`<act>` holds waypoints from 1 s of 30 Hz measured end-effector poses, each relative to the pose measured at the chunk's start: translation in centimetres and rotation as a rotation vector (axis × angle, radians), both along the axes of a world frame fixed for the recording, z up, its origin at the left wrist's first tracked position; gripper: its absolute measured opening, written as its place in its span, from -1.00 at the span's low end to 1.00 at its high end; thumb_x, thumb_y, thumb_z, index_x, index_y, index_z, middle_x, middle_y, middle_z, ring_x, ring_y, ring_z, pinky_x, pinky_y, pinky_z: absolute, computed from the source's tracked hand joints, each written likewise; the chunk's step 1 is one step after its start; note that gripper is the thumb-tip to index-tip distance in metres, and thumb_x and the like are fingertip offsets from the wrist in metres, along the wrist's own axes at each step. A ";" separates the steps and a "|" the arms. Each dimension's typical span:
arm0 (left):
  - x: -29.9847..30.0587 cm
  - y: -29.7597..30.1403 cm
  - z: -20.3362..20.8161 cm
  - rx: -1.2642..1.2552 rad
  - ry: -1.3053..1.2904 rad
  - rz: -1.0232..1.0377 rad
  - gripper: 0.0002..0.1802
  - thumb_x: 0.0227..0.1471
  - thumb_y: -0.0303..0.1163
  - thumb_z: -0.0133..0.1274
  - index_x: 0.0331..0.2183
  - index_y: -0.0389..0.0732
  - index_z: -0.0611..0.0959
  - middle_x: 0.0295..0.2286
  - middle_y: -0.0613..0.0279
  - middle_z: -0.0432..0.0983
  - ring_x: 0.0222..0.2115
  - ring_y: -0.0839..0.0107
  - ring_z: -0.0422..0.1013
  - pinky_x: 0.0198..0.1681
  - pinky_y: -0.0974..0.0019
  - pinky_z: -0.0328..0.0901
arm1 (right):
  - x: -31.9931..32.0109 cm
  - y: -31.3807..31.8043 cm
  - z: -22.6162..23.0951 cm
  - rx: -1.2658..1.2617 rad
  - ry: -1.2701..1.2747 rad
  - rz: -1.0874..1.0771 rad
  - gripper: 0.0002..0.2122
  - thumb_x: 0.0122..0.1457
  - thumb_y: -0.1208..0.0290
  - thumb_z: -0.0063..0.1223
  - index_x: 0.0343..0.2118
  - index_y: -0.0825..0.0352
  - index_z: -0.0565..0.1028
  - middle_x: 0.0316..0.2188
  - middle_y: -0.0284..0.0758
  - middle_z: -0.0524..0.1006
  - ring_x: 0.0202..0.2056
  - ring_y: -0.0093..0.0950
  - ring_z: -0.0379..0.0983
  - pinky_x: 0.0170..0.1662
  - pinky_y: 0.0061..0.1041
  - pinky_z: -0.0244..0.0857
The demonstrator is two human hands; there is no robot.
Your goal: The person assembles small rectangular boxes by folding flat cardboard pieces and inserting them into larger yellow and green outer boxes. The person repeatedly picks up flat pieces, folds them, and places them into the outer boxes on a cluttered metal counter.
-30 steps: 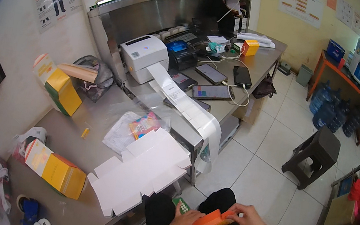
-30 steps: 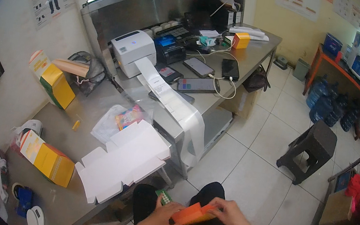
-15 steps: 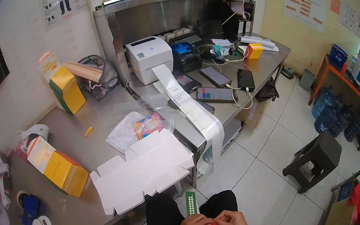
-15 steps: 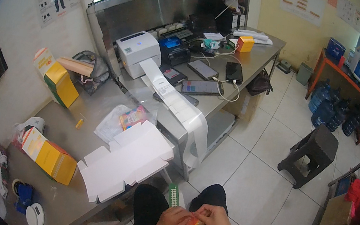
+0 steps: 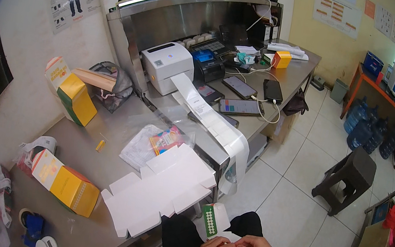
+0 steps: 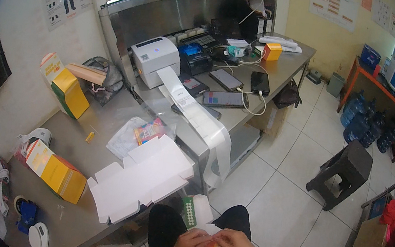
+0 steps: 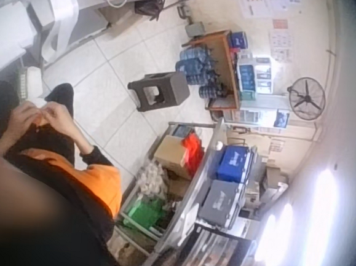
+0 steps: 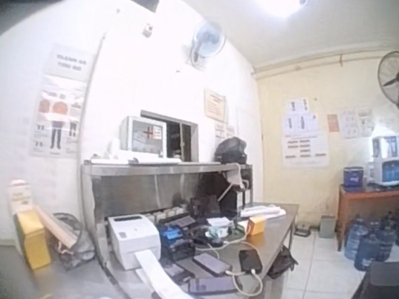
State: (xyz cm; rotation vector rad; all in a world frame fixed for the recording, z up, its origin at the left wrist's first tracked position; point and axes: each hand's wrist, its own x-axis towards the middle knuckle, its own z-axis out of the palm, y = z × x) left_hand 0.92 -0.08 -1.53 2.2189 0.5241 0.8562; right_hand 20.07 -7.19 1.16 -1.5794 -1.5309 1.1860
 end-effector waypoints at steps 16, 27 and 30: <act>-3.2 2.8 -5.4 -1.484 -0.696 -0.158 -0.66 0.13 -0.28 -0.01 -0.11 -0.28 0.53 -0.10 0.14 0.45 -0.08 0.30 0.38 0.04 0.17 0.23 | 0.5 -0.4 -2.3 0.299 0.243 -0.354 -0.59 0.06 0.52 0.06 0.01 0.39 0.32 -0.04 -0.19 0.38 0.04 -0.35 0.29 0.09 -0.43 0.11; -7.9 5.3 -5.5 -0.804 0.205 -0.526 -0.56 0.00 -0.42 0.00 -0.03 -0.29 0.47 -0.03 0.11 0.35 -0.02 0.26 0.28 0.06 0.31 0.16 | 1.1 0.3 1.6 -0.001 0.091 0.339 -0.71 0.16 0.31 0.02 -0.06 0.24 0.42 -0.23 -0.30 0.52 -0.30 -0.44 0.48 -0.25 -0.55 0.33; -6.1 3.9 -3.4 -0.616 0.027 -0.266 -0.50 -0.01 -0.34 0.04 0.01 -0.23 0.43 0.00 0.06 0.33 0.04 0.18 0.23 0.12 0.25 0.08 | 1.1 0.8 1.7 -0.092 -0.020 0.381 -0.75 0.18 0.32 -0.02 -0.09 0.25 0.43 -0.27 -0.31 0.53 -0.37 -0.43 0.48 -0.31 -0.52 0.32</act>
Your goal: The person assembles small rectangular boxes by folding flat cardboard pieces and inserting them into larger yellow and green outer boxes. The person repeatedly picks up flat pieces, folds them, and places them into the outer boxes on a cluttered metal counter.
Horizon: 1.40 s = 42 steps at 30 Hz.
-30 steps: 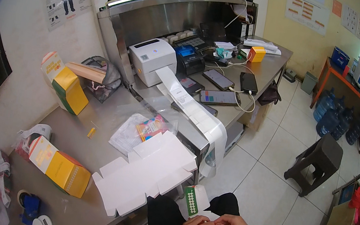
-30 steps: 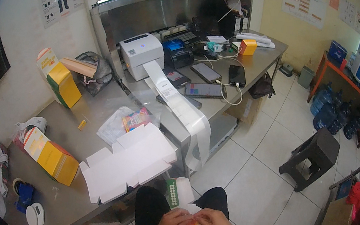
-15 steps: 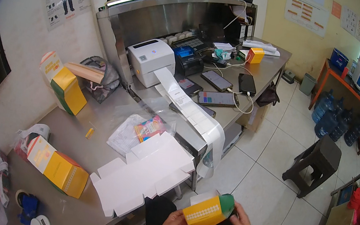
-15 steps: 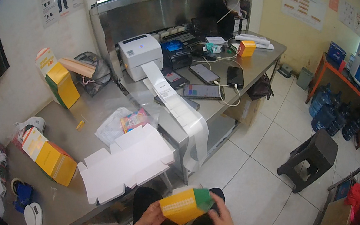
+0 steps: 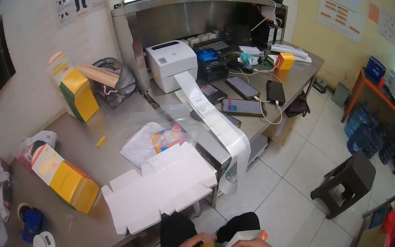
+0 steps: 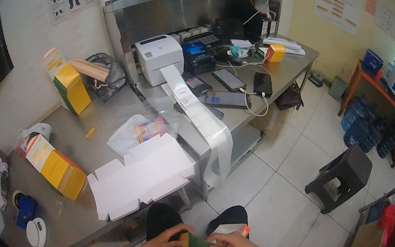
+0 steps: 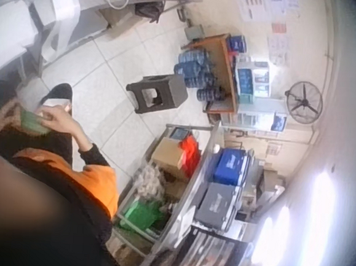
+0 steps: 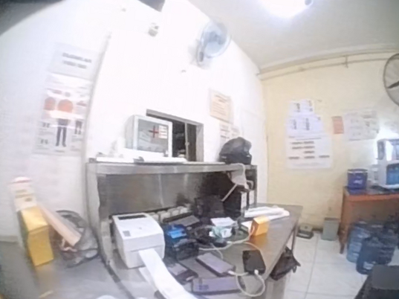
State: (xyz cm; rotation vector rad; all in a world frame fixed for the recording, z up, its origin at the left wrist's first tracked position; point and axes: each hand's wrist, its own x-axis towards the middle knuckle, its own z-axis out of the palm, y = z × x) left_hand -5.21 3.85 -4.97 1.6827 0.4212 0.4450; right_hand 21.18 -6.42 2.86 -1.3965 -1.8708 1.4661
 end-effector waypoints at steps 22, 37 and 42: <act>5.1 -3.4 4.4 -0.001 0.009 0.371 -0.80 0.09 -0.43 -0.02 -0.26 -0.34 0.56 -0.45 0.15 0.47 -0.47 0.41 0.42 -0.37 0.42 0.29 | -4.2 -0.4 -2.2 0.964 -0.188 -0.438 -0.77 -0.16 0.56 0.21 -0.36 0.20 0.58 -0.40 -0.45 0.55 -0.35 -0.49 0.47 -0.32 -0.51 0.28; 3.8 -3.6 3.7 -0.031 0.194 0.013 -0.73 0.05 -0.41 0.07 -0.17 -0.29 0.57 -0.40 0.19 0.41 -0.40 0.43 0.41 -0.36 0.38 0.30 | -3.3 -0.1 -2.1 0.134 -0.008 -0.449 -0.74 -0.07 0.38 0.28 -0.32 0.29 0.47 -0.40 -0.35 0.55 -0.36 -0.42 0.49 -0.33 -0.56 0.39; 1.2 -2.4 1.9 -0.324 0.145 0.018 -0.77 0.06 -0.46 0.06 -0.20 -0.30 0.57 -0.38 0.27 0.41 -0.33 0.48 0.38 -0.24 0.43 0.27 | -1.2 -0.2 -0.6 0.260 -0.201 -0.251 -0.63 -0.02 0.25 0.23 -0.17 0.24 0.41 -0.22 -0.36 0.51 -0.16 -0.40 0.45 -0.02 -0.38 0.21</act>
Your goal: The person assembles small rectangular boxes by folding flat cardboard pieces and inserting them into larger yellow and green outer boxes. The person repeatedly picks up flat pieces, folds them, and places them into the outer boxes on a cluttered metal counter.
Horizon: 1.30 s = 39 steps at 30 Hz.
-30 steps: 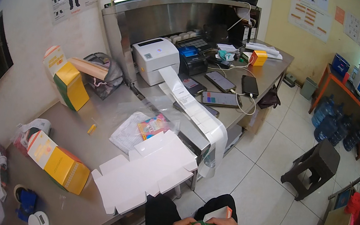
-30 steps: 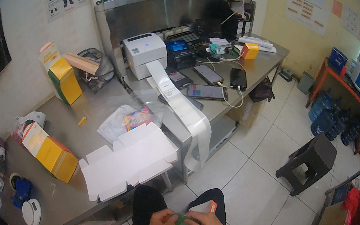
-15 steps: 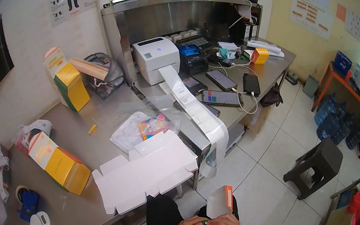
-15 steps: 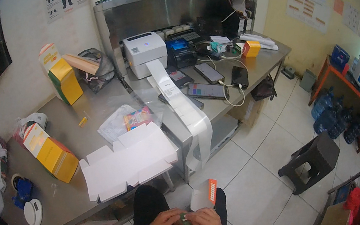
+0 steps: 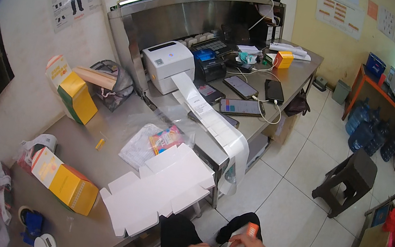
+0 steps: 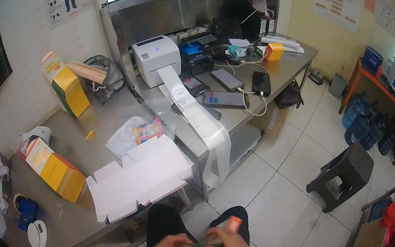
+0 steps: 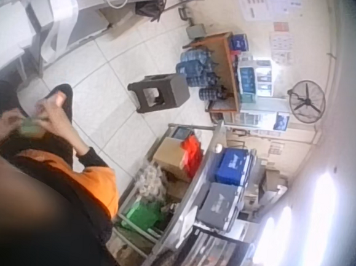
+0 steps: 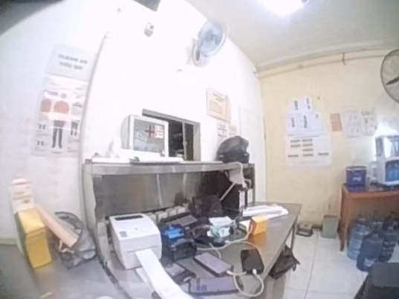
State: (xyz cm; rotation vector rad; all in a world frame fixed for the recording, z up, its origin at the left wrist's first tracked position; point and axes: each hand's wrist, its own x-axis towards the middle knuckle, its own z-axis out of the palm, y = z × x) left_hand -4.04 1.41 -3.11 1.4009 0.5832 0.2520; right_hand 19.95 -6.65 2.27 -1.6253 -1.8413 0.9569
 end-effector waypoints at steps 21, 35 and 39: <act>-0.5 3.4 2.6 0.258 -0.052 -0.381 -0.67 0.05 -0.44 0.03 -0.10 -0.24 0.48 -0.15 0.14 0.41 -0.14 0.35 0.35 -0.04 0.30 0.20 | 0.1 0.2 -2.4 -0.029 -0.084 0.057 -0.94 0.07 0.38 0.07 -0.46 0.19 0.44 -0.49 -0.44 0.48 -0.28 -0.46 0.46 0.22 0.08 -0.30; 2.8 -0.2 1.5 0.753 -0.201 -0.182 -0.70 -0.06 -0.49 0.09 -0.19 -0.16 0.54 -0.24 0.14 0.49 -0.20 0.19 0.43 -0.16 0.28 0.35 | -0.7 0.2 -4.8 -0.090 0.043 0.148 -0.86 0.03 0.40 0.04 -0.32 0.24 0.46 -0.59 -0.34 0.46 -0.38 -0.35 0.46 0.15 -0.19 0.03; 2.8 -0.3 1.6 0.892 -0.297 -0.223 -0.70 -0.11 -0.50 0.12 -0.23 -0.17 0.56 -0.27 0.18 0.50 -0.22 0.21 0.44 -0.18 0.26 0.36 | -0.5 0.4 -5.2 -0.130 0.210 0.165 -0.91 0.07 0.42 0.02 -0.35 0.24 0.45 -0.61 -0.44 0.43 -0.44 -0.51 0.43 0.21 -0.23 -0.09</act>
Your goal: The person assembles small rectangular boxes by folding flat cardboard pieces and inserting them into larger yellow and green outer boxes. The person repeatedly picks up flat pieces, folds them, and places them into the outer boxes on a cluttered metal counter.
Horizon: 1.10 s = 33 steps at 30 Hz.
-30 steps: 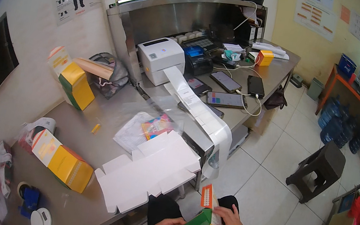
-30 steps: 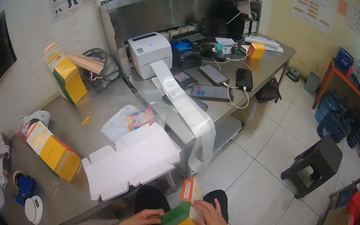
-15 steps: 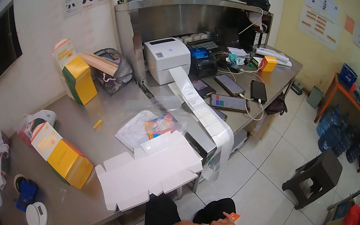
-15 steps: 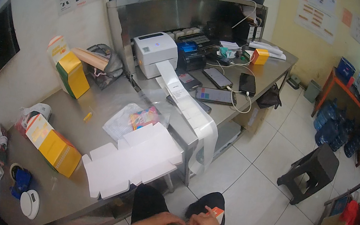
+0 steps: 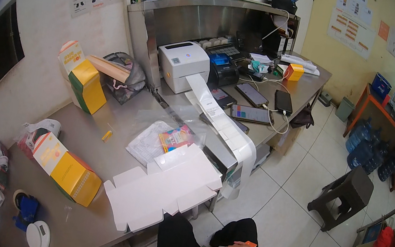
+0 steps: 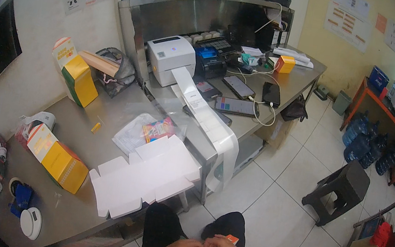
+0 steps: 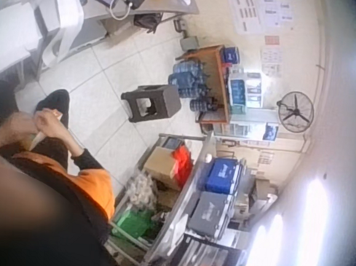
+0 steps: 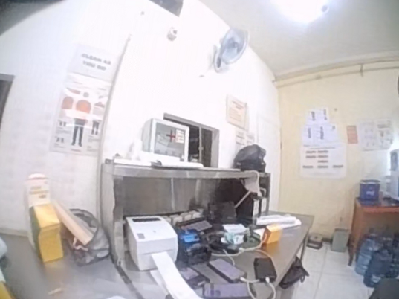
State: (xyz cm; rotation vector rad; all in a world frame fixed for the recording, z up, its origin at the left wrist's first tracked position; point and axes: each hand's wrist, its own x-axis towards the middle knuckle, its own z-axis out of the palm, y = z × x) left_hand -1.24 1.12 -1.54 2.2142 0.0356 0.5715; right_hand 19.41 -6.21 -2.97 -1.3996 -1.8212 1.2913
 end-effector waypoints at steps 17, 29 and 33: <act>0.7 -1.8 -2.1 -0.126 0.020 0.070 -0.76 -0.08 -0.50 0.08 -0.25 -0.21 0.58 -0.40 0.14 0.48 -0.33 0.23 0.44 -0.28 0.29 0.38 | 1.3 0.2 1.4 -0.030 -0.129 0.240 -0.83 0.16 0.38 -0.13 -0.27 0.30 0.48 -0.37 -0.21 0.52 -0.28 -0.23 0.39 -0.06 -0.30 0.16; 0.9 -3.7 -7.0 0.045 0.262 0.043 -0.58 -0.06 -0.43 0.04 -0.07 -0.19 0.46 -0.22 0.07 0.42 -0.24 0.17 0.43 -0.17 0.24 0.34 | 1.8 -0.8 0.5 -0.022 -0.278 0.395 -0.86 0.17 0.47 -0.16 -0.24 0.37 0.37 -0.39 -0.14 0.52 -0.26 -0.18 0.42 -0.06 -0.32 0.19; 0.7 -3.4 -7.7 0.209 0.273 -0.214 -0.60 -0.02 -0.40 0.05 -0.08 -0.19 0.47 -0.22 0.09 0.42 -0.25 0.14 0.44 -0.20 0.22 0.36 | 1.4 -0.6 0.0 -0.441 -0.045 0.332 -0.77 0.22 0.46 -0.22 -0.06 0.29 0.24 -0.37 -0.30 0.51 -0.24 -0.41 0.45 -0.13 -0.42 0.25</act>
